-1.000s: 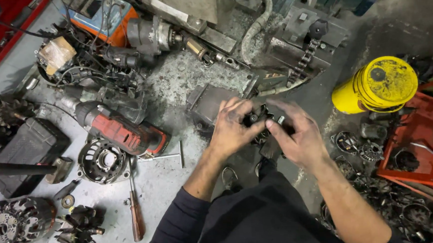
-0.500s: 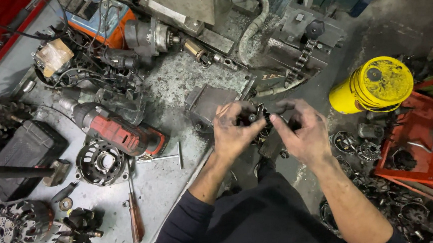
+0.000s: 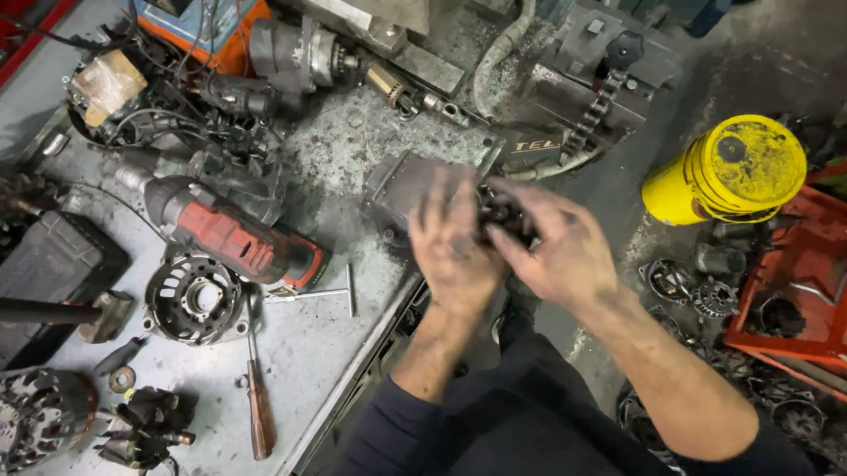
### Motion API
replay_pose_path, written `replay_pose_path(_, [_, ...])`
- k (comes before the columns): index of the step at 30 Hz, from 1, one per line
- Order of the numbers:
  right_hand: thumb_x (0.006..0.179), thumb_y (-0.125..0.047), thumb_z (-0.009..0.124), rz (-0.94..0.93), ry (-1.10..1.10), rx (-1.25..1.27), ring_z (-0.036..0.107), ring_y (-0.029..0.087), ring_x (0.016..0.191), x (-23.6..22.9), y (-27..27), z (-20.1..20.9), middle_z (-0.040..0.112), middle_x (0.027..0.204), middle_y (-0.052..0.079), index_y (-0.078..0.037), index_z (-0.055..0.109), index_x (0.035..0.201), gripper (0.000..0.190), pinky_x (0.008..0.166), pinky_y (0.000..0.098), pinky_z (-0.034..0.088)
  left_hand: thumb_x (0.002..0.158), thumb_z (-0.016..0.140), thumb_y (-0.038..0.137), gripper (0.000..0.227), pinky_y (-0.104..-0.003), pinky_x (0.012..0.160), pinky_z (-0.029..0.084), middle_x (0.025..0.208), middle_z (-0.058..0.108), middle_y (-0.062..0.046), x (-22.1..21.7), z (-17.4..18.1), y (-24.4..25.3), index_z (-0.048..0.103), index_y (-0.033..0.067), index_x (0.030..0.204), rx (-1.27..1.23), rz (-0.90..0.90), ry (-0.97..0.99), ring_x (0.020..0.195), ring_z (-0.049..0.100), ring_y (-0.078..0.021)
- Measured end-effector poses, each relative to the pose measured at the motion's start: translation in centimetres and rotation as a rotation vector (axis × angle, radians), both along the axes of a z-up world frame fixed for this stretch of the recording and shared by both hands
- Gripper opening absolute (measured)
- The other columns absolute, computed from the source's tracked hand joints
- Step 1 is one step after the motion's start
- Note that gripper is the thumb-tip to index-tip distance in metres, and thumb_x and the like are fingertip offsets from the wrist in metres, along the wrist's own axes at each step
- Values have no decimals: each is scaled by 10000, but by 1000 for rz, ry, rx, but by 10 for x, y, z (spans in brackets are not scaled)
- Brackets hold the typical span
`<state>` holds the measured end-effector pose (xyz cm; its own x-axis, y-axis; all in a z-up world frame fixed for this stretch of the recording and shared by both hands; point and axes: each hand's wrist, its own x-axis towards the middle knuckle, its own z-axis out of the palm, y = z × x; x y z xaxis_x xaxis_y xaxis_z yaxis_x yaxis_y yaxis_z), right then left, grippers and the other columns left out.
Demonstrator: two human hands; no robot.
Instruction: The person assembles a mechanical component by hand, placing small metal pieces into a larger gear-like part held in a vise. The person repeatedly picks up small parts from the workbench and inserts them into the assembly.
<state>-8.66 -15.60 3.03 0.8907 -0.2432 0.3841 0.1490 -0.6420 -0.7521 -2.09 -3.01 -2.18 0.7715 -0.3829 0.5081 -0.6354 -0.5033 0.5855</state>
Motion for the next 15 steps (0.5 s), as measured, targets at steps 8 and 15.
replay_pose_path(8, [953, -200, 734, 73, 91, -358, 641, 405, 1211, 6, -7, -1, 676, 1283, 203, -107, 619, 1337, 411, 1003, 471, 546, 776, 822, 211, 517, -498, 1207, 361, 1387, 661, -130, 7, -35, 6, 696, 107, 1266, -127, -46, 128, 1367, 584, -326])
replay_pose_path(15, [910, -304, 674, 35, 162, -563, 631, 449, 1162, 16, -6, 22, 653, 1259, 259, -45, 622, 1270, 447, 937, 492, 517, 851, 782, 180, 379, -426, 1115, 469, 1335, 707, -81, -21, -34, 2, 760, 158, 1229, -264, 41, 255, 1245, 636, -293])
